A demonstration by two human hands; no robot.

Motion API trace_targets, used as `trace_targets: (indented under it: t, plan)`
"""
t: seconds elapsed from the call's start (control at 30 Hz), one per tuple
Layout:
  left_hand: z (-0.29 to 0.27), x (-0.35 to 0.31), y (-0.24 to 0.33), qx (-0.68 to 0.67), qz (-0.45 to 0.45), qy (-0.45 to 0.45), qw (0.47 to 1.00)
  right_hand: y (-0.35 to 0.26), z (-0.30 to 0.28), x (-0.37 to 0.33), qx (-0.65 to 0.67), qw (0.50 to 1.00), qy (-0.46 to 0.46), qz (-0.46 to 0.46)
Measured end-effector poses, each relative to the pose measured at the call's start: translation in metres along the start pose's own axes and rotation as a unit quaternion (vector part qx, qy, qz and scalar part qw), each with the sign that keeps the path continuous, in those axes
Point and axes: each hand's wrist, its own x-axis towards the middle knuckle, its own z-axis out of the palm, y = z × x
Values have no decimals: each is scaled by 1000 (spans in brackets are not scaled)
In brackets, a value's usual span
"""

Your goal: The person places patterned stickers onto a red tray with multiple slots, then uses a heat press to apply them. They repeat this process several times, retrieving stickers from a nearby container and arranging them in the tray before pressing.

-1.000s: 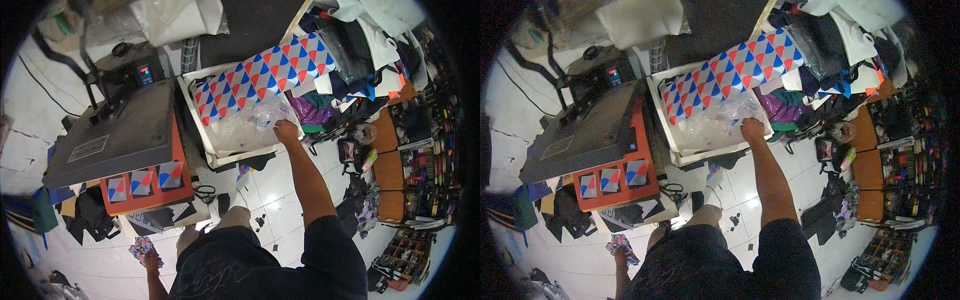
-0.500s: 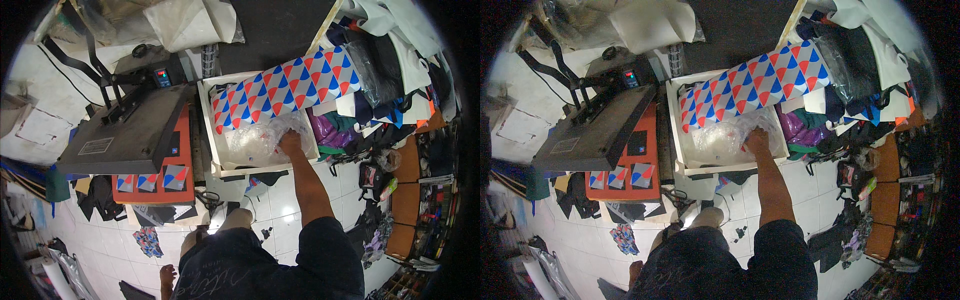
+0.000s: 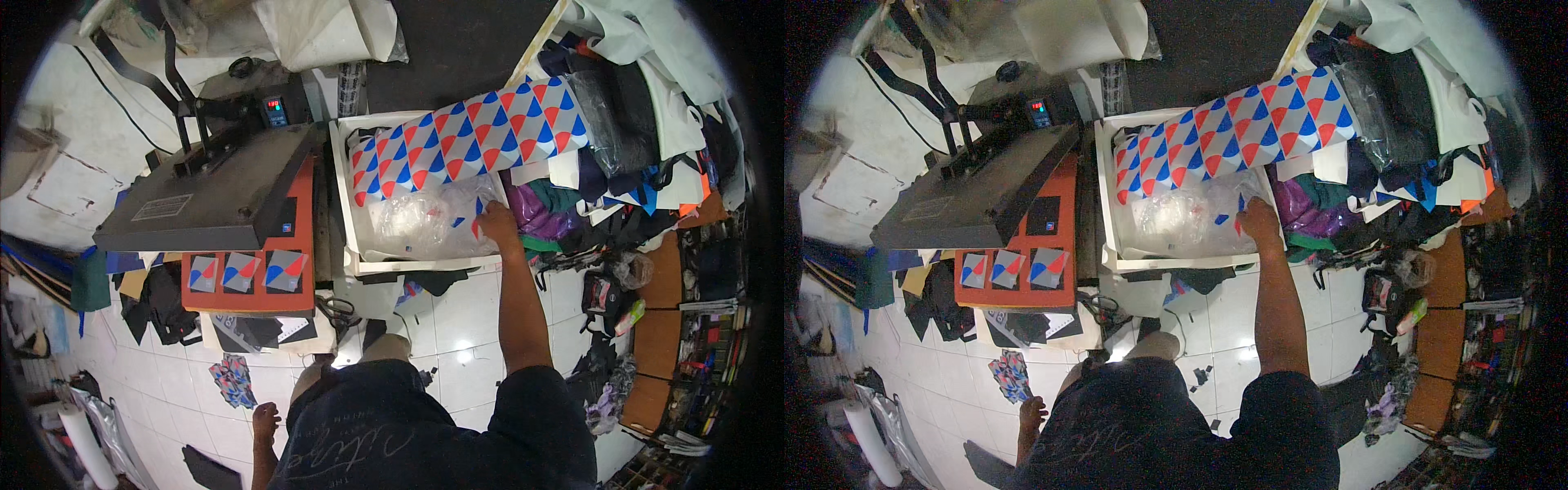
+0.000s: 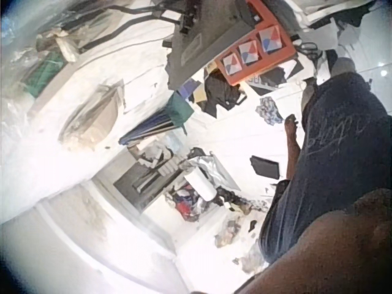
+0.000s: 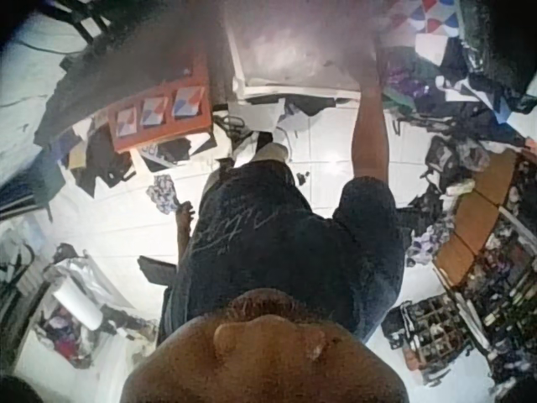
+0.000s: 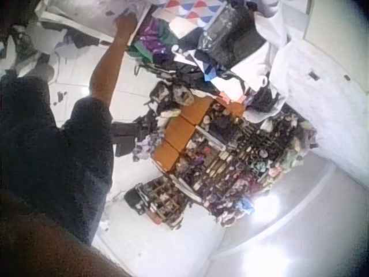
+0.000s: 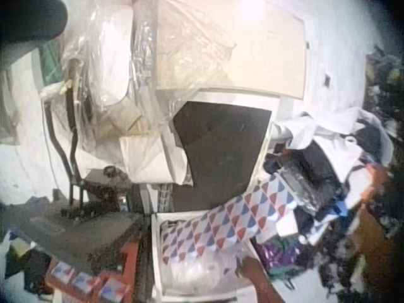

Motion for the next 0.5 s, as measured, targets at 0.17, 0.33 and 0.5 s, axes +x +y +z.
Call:
trace_targets:
  t: [0.17, 0.33, 0.5]
  plan:
    - [11, 5, 11, 60, 197, 22, 978, -35, -76, -49, 166, 980, 104, -14]
    - [64, -41, 163, -8, 319, -82, 944, -112, -99, -99, 357, 930, -37, -79]
    - [127, -111, 282, -12, 427, -220, 877, -207, -61, -155, 343, 835, -339, -265]
